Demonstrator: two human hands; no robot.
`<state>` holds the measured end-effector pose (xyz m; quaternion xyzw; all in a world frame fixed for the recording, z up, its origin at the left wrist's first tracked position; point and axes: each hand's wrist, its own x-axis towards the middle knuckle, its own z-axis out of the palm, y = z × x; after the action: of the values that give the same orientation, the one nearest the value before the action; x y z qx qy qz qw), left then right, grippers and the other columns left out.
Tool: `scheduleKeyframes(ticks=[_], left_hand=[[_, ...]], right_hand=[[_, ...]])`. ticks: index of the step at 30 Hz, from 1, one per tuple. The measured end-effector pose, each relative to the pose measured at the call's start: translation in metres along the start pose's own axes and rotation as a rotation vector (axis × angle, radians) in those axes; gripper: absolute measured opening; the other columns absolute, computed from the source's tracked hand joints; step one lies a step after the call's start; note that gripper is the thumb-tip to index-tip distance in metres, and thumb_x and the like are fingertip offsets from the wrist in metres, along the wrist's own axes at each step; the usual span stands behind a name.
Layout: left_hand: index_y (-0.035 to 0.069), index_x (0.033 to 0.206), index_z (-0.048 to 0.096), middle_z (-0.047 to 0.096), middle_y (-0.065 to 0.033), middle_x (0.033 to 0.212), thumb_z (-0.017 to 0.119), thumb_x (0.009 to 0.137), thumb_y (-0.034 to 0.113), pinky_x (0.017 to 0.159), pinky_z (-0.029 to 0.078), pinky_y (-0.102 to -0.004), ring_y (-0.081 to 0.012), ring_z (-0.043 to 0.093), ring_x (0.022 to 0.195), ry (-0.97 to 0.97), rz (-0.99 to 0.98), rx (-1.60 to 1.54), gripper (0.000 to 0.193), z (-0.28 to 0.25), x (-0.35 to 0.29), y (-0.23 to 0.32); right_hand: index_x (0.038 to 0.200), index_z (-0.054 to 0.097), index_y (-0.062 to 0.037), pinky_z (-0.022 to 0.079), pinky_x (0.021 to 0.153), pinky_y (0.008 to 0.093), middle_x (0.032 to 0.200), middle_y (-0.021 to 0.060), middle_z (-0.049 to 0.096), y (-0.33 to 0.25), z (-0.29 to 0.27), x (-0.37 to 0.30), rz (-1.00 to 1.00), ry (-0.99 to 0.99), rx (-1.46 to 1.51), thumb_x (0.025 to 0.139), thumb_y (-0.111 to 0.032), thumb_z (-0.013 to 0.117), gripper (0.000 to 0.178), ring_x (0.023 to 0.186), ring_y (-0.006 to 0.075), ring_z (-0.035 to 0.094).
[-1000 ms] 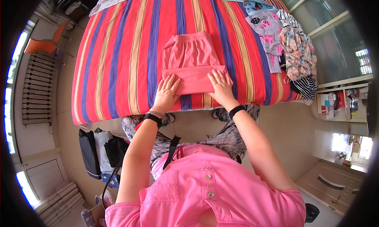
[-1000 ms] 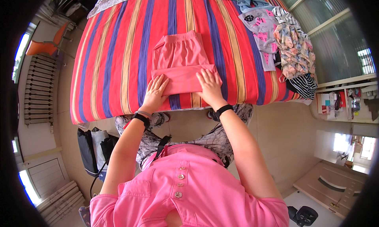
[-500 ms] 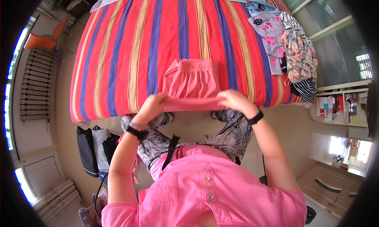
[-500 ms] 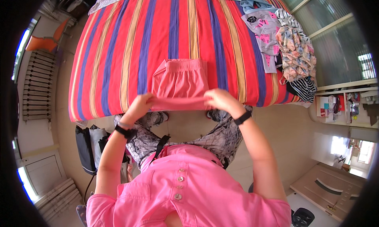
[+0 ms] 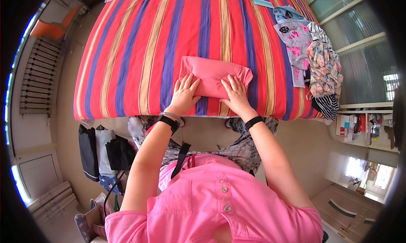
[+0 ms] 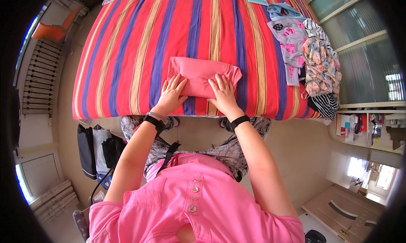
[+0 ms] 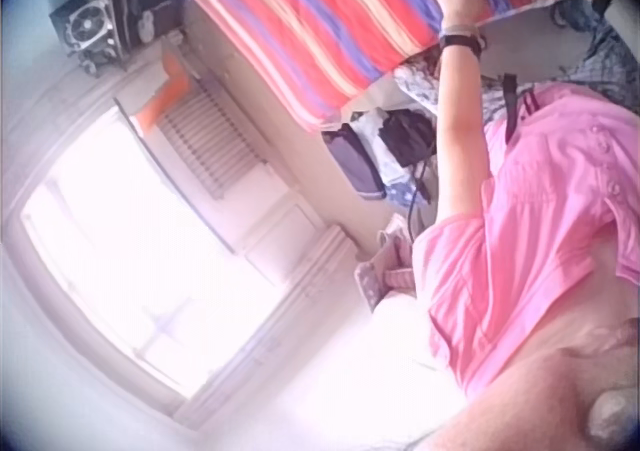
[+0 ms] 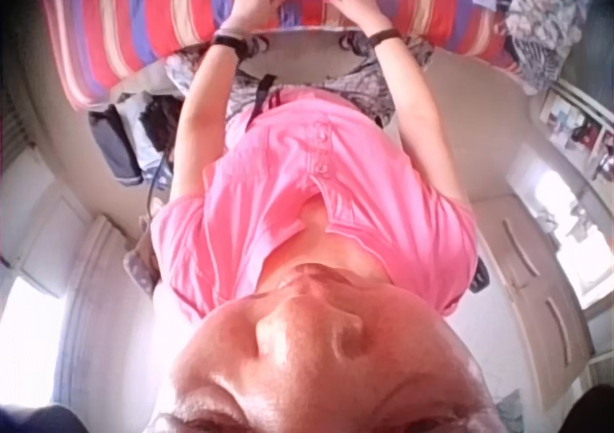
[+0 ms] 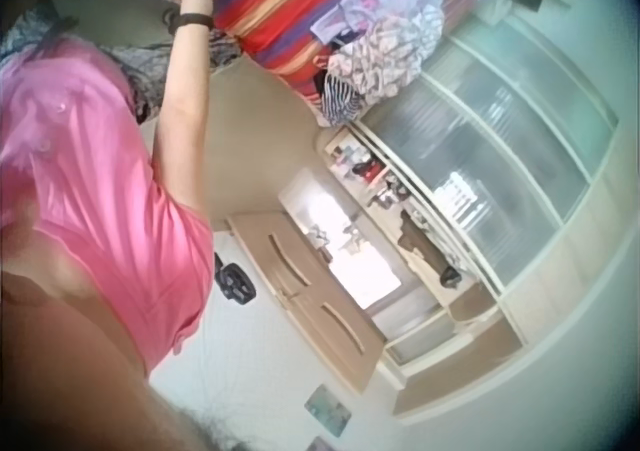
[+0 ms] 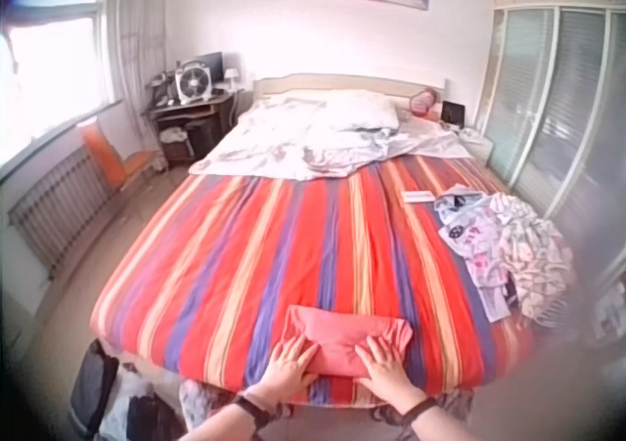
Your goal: Folding various pieces of clothing on a bed.
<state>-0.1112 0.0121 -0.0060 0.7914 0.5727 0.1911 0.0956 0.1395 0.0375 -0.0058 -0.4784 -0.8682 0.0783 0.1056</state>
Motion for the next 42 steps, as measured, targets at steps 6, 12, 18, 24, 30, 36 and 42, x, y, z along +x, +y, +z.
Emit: scheduleKeyframes(ticks=[6,12,18,24,30,36,42], left_hand=[[0.001,0.100,0.061,0.061,-0.0174,0.100,0.062,0.085,0.021,0.082,0.046,-0.0383,-0.0341,0.059,0.096,0.057,-0.395,-0.544,0.025,-0.001,-0.037,0.020],[0.001,0.104,0.062,0.066,-0.0062,0.096,0.055,0.093,0.037,0.087,0.046,-0.0299,-0.0191,0.061,0.093,-0.177,-0.939,-1.759,0.038,0.004,-0.040,0.047],[0.007,0.095,0.063,0.065,-0.0032,0.078,0.061,0.089,0.019,0.069,0.051,-0.0315,-0.0162,0.063,0.075,-0.014,-1.009,-1.971,0.014,0.038,-0.042,0.046],[0.002,0.116,0.054,0.062,-0.0087,0.104,0.062,0.086,0.009,0.080,0.052,-0.0338,-0.0185,0.062,0.095,0.265,-0.884,-2.008,0.031,-0.053,-0.101,0.023],[0.004,0.107,0.059,0.065,-0.0049,0.099,0.059,0.090,0.015,0.079,0.052,-0.0311,-0.0165,0.063,0.089,0.884,-0.975,-1.874,0.020,-0.119,-0.221,-0.040],[0.001,0.116,0.053,0.058,-0.0084,0.113,0.058,0.092,0.019,0.094,0.046,-0.0336,-0.0189,0.058,0.102,1.667,-0.824,-1.662,0.030,-0.131,-0.304,-0.072],[0.004,0.102,0.054,0.058,-0.0071,0.088,0.052,0.087,0.011,0.055,0.051,-0.0307,-0.0186,0.060,0.065,1.133,-1.872,-1.338,0.017,0.019,-0.431,-0.094]], right_hand=[[0.111,0.060,-0.0043,0.043,0.098,0.0380,0.124,0.0180,0.054,0.001,-0.014,0.010,0.018,0.131,0.183,0.074,0.004,0.059,0.039,0.116,0.0336,0.051],[0.109,0.060,-0.0024,0.047,0.086,0.0391,0.108,0.0148,0.061,-0.043,-0.029,-0.006,-0.013,0.018,0.301,0.079,-0.002,0.058,0.029,0.101,0.0323,0.058],[0.101,0.064,0.0006,0.049,0.082,0.0360,0.099,0.0163,0.064,-0.089,-0.046,-0.026,-0.095,-0.083,0.511,0.085,-0.016,0.062,0.023,0.094,0.0322,0.061],[0.114,0.058,-0.0017,0.041,0.096,0.0374,0.120,0.0162,0.056,-0.029,-0.002,-0.016,0.168,0.121,0.499,0.097,-0.027,0.048,0.032,0.114,0.0301,0.052],[0.138,0.038,-0.0099,0.024,0.107,0.0512,0.145,0.0175,0.031,-0.014,0.042,-0.026,0.139,-0.107,0.004,0.089,-0.040,0.056,0.060,0.134,0.0369,0.028],[0.142,0.031,-0.0120,0.018,0.109,0.0550,0.148,0.0173,0.026,-0.015,0.051,-0.031,0.128,-0.057,-0.113,0.089,-0.042,0.054,0.066,0.137,0.0365,0.023],[0.143,0.030,-0.0114,0.019,0.109,0.0549,0.148,0.0175,0.026,-0.018,0.053,-0.030,0.119,-0.047,-0.162,0.091,-0.043,0.051,0.065,0.137,0.0367,0.023]])
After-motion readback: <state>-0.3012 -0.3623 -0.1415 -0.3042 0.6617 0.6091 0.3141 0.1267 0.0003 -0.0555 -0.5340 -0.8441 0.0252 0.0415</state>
